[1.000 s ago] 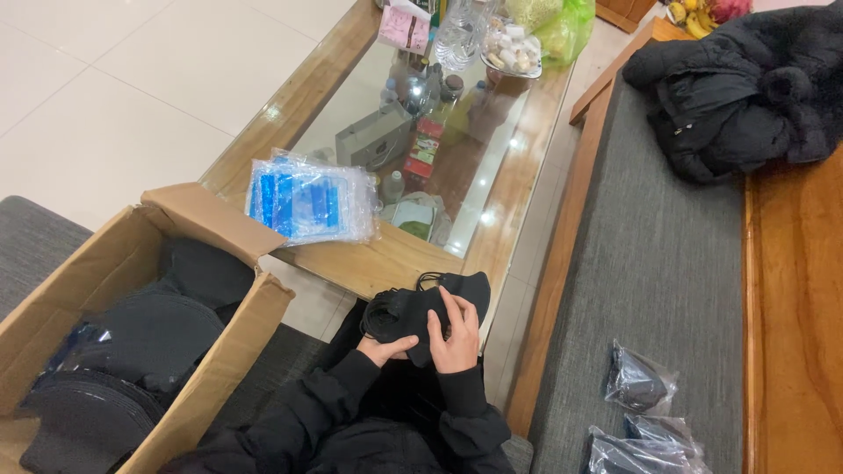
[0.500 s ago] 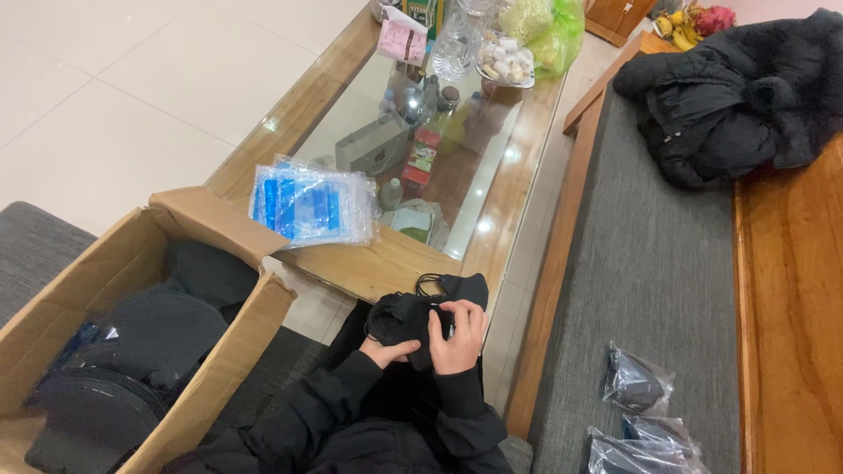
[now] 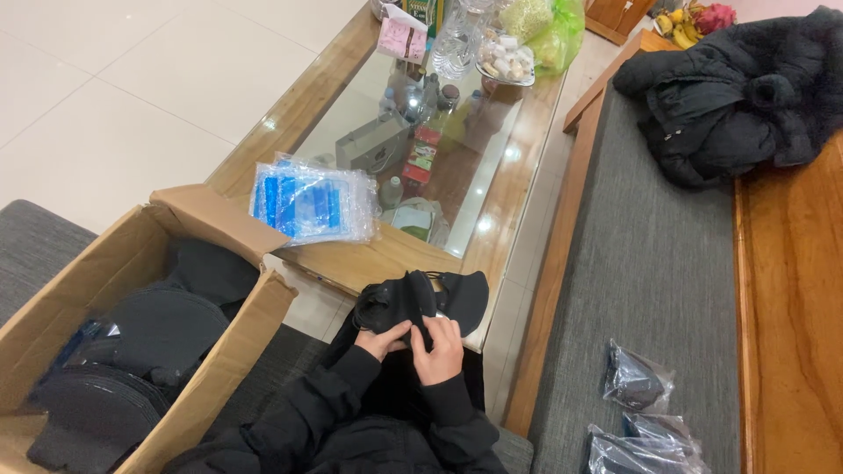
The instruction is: Packing black face masks into a cardboard box after inspection
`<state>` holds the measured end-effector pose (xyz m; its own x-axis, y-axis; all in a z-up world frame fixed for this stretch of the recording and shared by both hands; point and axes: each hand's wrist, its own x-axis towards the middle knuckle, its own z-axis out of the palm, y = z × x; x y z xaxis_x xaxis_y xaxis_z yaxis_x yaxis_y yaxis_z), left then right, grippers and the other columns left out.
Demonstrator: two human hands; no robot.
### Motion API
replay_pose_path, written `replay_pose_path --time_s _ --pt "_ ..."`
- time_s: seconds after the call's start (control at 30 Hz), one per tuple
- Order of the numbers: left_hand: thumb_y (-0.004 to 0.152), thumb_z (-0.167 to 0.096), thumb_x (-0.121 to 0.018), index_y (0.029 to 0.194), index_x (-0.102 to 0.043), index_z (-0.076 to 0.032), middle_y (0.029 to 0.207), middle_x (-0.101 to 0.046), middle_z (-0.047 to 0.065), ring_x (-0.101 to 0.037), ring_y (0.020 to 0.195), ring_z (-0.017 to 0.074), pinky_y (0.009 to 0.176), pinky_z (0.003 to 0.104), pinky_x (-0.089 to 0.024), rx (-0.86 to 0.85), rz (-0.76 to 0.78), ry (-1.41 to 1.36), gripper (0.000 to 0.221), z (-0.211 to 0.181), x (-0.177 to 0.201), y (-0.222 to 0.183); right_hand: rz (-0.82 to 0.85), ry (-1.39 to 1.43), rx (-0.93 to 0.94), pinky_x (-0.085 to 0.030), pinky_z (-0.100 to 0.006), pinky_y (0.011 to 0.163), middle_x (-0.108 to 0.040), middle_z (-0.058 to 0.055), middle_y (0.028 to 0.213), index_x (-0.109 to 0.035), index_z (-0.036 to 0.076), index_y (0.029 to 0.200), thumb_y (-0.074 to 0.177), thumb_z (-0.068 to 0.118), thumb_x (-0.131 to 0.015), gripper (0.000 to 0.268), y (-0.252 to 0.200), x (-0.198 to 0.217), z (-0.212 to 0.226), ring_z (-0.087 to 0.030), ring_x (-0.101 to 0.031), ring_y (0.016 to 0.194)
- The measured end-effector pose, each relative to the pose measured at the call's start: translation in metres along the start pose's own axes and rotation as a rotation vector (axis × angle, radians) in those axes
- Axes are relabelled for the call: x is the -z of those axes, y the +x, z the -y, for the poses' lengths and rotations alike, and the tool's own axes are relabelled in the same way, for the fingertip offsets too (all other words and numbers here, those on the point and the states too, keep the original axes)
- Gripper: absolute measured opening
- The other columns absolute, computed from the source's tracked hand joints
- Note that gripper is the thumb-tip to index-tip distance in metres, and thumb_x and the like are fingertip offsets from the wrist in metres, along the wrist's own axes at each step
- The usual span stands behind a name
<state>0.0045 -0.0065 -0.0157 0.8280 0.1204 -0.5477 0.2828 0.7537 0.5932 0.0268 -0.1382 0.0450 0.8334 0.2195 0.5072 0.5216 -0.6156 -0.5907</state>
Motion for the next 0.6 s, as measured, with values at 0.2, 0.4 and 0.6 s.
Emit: replay_pose_path --time_s 0.2,0.4,0.6 --pt "0.072 -0.004 -0.097 0.135 -0.064 -0.002 0.121 -0.073 0.019 -0.075 0.094 0.0363 0.075 0.052 -0.066 0.039 -0.004 -0.025 0.071 0.002 0.001 0.003 -0.046 -0.018 -0.025 -0.057 -0.033 0.066 -0.071 -0.007 0.078 -0.077 0.01 0.101 0.09 0.016 -0.076 0.013 -0.006 -0.004 -0.002 -0.027 -0.07 0.075" --pt "0.07 -0.002 -0.098 0.138 -0.061 -0.004 0.127 -0.07 0.02 -0.075 0.097 0.0371 0.076 0.046 -0.066 -0.02 0.001 0.065 0.077 0.025 0.022 0.022 -0.067 -0.011 -0.1 -0.059 -0.036 0.069 -0.074 -0.01 0.086 -0.076 0.011 0.106 0.097 0.021 -0.07 0.015 -0.009 -0.004 -0.012 -0.03 -0.074 0.082" --pt "0.074 -0.006 -0.096 0.124 -0.069 -0.003 0.114 -0.075 0.016 -0.076 0.091 0.0353 0.075 0.051 -0.066 0.093 -0.014 -0.018 0.057 0.004 0.009 0.003 -0.157 0.264 -0.103 -0.059 -0.034 0.075 -0.078 -0.004 0.088 -0.085 0.017 0.099 0.085 0.004 -0.079 0.02 0.031 0.024 0.026 -0.025 -0.075 0.079"
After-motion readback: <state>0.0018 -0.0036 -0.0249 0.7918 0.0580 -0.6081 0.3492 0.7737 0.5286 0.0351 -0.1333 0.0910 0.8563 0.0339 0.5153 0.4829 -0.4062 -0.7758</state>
